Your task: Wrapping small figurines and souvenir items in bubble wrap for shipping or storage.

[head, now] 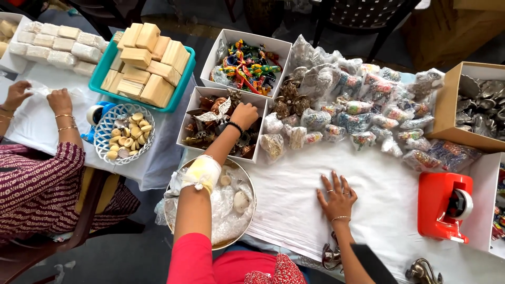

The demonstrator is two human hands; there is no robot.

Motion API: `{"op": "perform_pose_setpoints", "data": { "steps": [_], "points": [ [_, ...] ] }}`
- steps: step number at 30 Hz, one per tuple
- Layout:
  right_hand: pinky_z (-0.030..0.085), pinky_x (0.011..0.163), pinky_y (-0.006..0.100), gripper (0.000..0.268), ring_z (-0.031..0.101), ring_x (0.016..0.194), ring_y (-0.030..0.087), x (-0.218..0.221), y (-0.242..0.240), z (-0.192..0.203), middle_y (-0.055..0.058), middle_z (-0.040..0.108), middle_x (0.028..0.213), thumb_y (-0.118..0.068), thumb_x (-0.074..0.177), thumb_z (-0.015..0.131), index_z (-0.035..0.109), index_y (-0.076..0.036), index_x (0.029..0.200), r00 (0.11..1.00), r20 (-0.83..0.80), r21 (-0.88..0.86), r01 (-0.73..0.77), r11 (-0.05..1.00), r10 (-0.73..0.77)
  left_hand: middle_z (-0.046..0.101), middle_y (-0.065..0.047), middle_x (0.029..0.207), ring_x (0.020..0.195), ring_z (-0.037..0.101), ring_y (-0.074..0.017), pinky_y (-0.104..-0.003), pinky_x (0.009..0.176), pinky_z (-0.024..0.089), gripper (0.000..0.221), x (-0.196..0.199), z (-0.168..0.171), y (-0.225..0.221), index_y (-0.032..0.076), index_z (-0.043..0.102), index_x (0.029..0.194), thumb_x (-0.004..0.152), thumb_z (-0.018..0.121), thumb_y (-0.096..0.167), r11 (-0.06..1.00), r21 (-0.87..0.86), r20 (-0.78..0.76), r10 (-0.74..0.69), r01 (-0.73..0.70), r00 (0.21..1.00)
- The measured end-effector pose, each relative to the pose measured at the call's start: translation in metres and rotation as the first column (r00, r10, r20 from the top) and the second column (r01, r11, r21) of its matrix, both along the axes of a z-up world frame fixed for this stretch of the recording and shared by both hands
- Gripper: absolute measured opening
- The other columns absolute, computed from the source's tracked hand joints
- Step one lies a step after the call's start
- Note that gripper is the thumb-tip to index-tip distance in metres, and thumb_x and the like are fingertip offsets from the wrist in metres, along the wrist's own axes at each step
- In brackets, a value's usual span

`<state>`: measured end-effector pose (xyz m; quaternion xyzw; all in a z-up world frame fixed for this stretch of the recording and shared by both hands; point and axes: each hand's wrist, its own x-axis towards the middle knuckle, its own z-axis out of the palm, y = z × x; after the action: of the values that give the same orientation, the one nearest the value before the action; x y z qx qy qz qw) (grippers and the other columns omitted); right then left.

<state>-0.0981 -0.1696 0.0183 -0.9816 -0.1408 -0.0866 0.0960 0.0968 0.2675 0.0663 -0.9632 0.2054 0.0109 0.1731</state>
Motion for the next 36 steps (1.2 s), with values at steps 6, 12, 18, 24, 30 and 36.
{"op": "perform_pose_setpoints", "data": {
  "steps": [6,12,18,24,30,36],
  "points": [
    [0.024,0.116,0.05,0.055,0.035,0.148,0.018,0.0,-0.001,0.002,-0.007,0.043,0.163,-0.055,0.091,0.059,0.057,-0.041,0.145,1.0,0.015,0.011,0.007,1.0,-0.007,0.067,0.007,0.078,0.095,0.06,-0.0165,-0.036,0.085,0.045,0.017,-0.008,0.039,0.002,0.021,0.073,0.067,0.083,0.067,0.018,0.923,0.116,0.035,-0.374,0.367,0.927],
    [0.024,0.115,0.05,0.056,0.036,0.148,0.019,0.0,0.0,0.001,-0.007,0.043,0.162,-0.054,0.09,0.06,0.057,-0.04,0.144,1.0,-0.015,0.02,0.014,1.0,-0.014,0.065,0.008,0.079,0.093,0.06,-0.0142,-0.033,0.083,0.045,0.018,-0.014,0.059,0.005,0.022,0.069,0.063,0.081,0.066,0.021,0.868,0.131,0.129,-0.495,0.48,0.859],
    [0.024,0.115,0.049,0.056,0.036,0.148,0.019,0.001,0.0,-0.001,-0.007,0.043,0.163,-0.053,0.09,0.061,0.057,-0.04,0.144,1.0,-0.009,0.051,0.011,0.999,-0.01,0.064,0.005,0.082,0.09,0.059,-0.0144,-0.029,0.082,0.047,0.016,-0.013,0.046,0.032,0.018,0.068,0.069,0.085,0.064,0.018,0.835,0.147,0.158,-0.549,0.53,0.821],
    [0.024,0.115,0.047,0.055,0.034,0.148,0.018,-0.002,0.0,0.002,-0.007,0.043,0.162,-0.053,0.091,0.06,0.057,-0.04,0.144,0.999,-0.034,0.055,0.017,0.998,-0.016,0.063,0.005,0.086,0.091,0.059,-0.0145,-0.03,0.08,0.048,0.01,0.001,0.059,0.024,0.016,0.068,0.076,0.086,0.064,0.018,0.825,0.164,0.221,-0.565,0.54,0.795],
    [0.024,0.115,0.048,0.056,0.033,0.149,0.018,-0.002,0.001,0.002,-0.006,0.041,0.163,-0.051,0.09,0.06,0.056,-0.04,0.145,0.995,-0.091,0.008,0.034,0.999,-0.033,0.064,0.003,0.091,0.1,0.062,-0.0151,-0.032,0.089,0.05,0.005,0.023,0.07,0.019,0.018,0.066,0.086,0.086,0.062,0.021,0.893,0.112,0.331,-0.446,0.435,0.831],
    [0.023,0.118,0.049,0.055,0.023,0.154,0.027,0.003,0.006,-0.006,0.003,0.027,0.169,-0.048,0.103,0.057,0.046,-0.034,0.155,0.952,-0.225,0.725,0.021,0.689,0.208,0.064,0.001,0.096,0.098,0.064,-0.0181,-0.032,0.085,0.05,0.01,0.027,0.037,0.037,0.017,0.063,0.098,0.088,0.062,0.02,0.938,-0.028,0.199,-0.333,0.346,0.921]
  ]
}}
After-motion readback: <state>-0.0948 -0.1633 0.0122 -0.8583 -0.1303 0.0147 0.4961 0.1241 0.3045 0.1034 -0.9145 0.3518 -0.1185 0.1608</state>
